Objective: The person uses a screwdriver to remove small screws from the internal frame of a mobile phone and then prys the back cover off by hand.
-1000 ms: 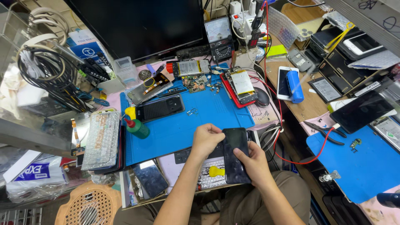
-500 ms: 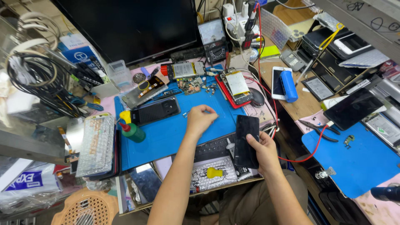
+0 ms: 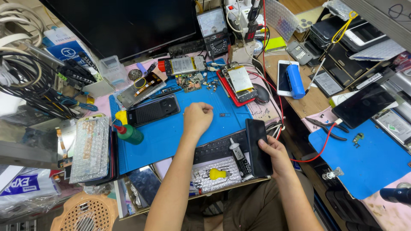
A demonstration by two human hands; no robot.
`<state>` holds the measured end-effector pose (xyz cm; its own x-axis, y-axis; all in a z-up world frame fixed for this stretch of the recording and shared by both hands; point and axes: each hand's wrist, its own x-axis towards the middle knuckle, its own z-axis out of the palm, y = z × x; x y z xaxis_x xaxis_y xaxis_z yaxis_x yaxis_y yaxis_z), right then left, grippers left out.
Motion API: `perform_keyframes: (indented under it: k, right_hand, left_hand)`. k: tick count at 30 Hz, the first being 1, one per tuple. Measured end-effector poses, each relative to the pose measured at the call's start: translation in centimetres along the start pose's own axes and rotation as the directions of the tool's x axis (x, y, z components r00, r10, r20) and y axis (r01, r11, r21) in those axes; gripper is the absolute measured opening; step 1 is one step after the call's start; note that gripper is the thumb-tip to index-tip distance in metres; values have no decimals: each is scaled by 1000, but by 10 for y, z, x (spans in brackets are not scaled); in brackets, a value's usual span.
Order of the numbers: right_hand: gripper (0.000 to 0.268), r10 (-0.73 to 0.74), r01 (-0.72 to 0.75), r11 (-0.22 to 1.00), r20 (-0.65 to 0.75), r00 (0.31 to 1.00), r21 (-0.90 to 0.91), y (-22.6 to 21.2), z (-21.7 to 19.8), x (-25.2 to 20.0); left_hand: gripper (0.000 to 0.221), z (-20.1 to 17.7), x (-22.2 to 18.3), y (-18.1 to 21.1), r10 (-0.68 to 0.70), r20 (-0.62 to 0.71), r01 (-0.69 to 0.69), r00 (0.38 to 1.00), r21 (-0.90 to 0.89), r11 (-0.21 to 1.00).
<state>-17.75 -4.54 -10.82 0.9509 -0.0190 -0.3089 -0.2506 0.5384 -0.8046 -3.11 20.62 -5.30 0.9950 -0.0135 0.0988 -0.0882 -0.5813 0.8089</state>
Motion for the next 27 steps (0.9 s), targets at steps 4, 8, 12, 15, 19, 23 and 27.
perform_keyframes:
  k: [4, 8, 12, 15, 19, 23, 27]
  right_hand:
    - [37, 85, -66, 967, 69, 994, -245, 2, 12, -5]
    - [47, 257, -139, 941, 382, 888, -309, 10, 24, -13]
    - [61, 311, -327, 944, 401, 861, -30, 6, 28, -21]
    - [70, 83, -208, 948, 444, 892, 242, 0, 40, -21]
    - [80, -50, -55, 980, 502, 863, 192, 9, 85, -14]
    - [71, -108, 153, 987, 524, 845, -44, 30, 155, 2]
    - [62, -182, 251, 967, 561, 808, -48, 44, 197, 8]
  left_hand:
    - [32, -11, -35, 15, 46, 280, 45, 959, -310, 950]
    - [41, -17, -89, 5, 191, 560, 18, 806, -346, 938]
    - [33, -42, -119, -28, -33, 579, 374, 814, -481, 793]
    - [36, -59, -132, -44, -64, 480, 410, 875, -664, 625]
    - [49, -64, -141, -44, -122, 420, 419, 899, -745, 520]
    - [31, -62, -121, -38, -179, 132, 203, 975, -860, 468]
    - [28, -71, -97, -38, -300, -168, 30, 939, -828, 559]
